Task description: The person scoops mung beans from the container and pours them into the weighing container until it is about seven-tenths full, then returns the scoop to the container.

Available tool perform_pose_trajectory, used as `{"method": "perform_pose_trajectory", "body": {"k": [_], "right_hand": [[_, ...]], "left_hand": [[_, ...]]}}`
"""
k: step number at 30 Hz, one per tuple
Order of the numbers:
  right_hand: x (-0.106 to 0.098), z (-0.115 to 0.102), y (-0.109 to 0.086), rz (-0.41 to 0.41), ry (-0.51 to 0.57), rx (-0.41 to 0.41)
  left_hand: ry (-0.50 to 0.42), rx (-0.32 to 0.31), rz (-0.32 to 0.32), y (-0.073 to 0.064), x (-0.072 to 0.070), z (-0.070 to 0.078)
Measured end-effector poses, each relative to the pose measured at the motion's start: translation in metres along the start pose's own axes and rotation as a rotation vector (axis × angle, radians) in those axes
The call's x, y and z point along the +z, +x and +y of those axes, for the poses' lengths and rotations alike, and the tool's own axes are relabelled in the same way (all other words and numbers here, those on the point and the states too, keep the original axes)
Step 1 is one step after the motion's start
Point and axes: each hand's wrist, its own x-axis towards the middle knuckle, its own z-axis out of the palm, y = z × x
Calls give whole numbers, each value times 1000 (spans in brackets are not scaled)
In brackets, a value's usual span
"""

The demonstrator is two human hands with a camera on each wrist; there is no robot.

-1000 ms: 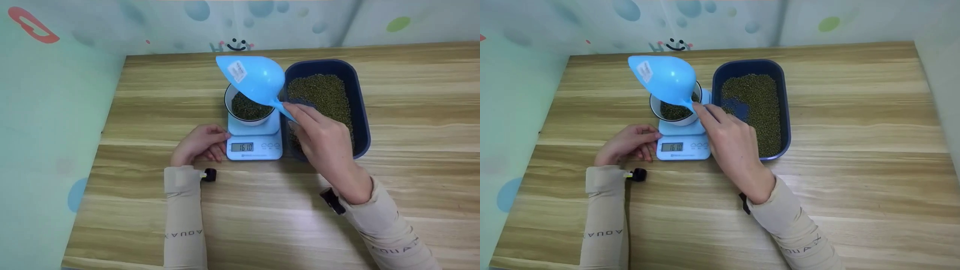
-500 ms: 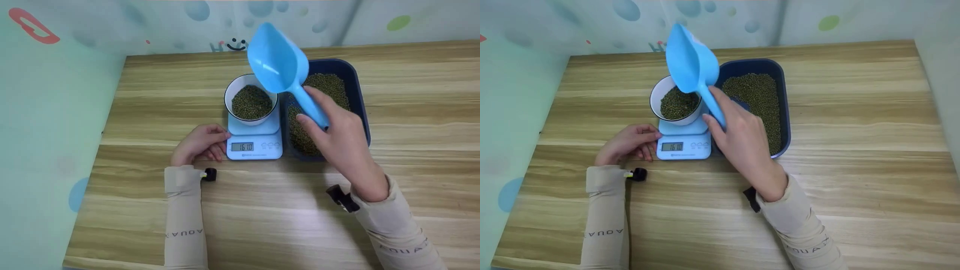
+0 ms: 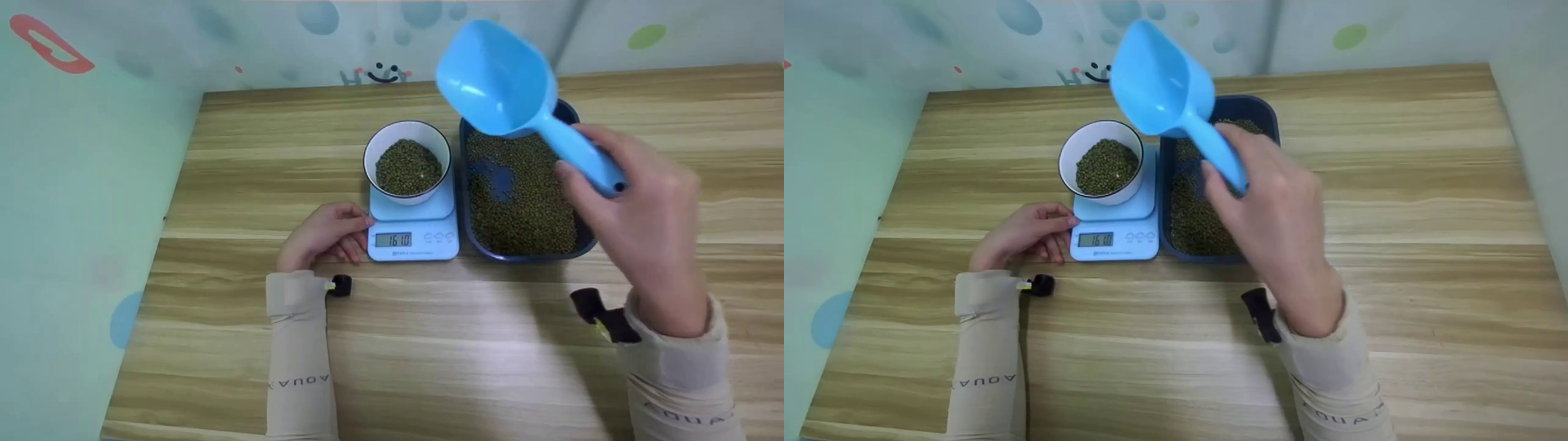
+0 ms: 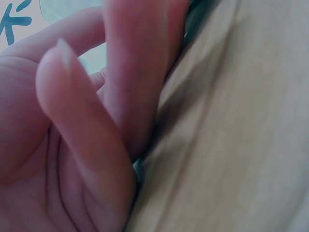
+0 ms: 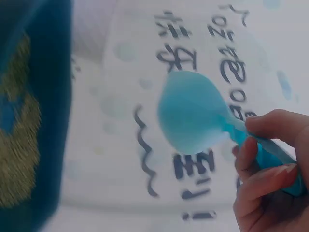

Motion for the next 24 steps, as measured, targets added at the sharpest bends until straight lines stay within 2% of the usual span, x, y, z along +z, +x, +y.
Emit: {"method": "perform_pose_trajectory", "body": {"k": [2,5,9,11,14,16,18,24], "right_hand": [[-10,4,0,2,-20,37],[-23,10,1,-39,1,83],[-35,13,2,-142,156,124],[-38,15,3,-189,256,174],[-41,18,3,-236,331,268],[-42,20,3,-251,327,311],[-43,20,3,-259,277,333],[-44,24,2,-272,172,347]], "left_hand": [[3,-2,3,0,-1,-1],[19,0,5,1,-2,-3],[35,10,7,1,-3,-5],[38,9,7,1,-3,-5],[38,4,3,1,-3,-4],[42,4,0,1,-2,-3],[44,4,0,0,-2,-2],[32,6,-1,0,-1,-1]]}}
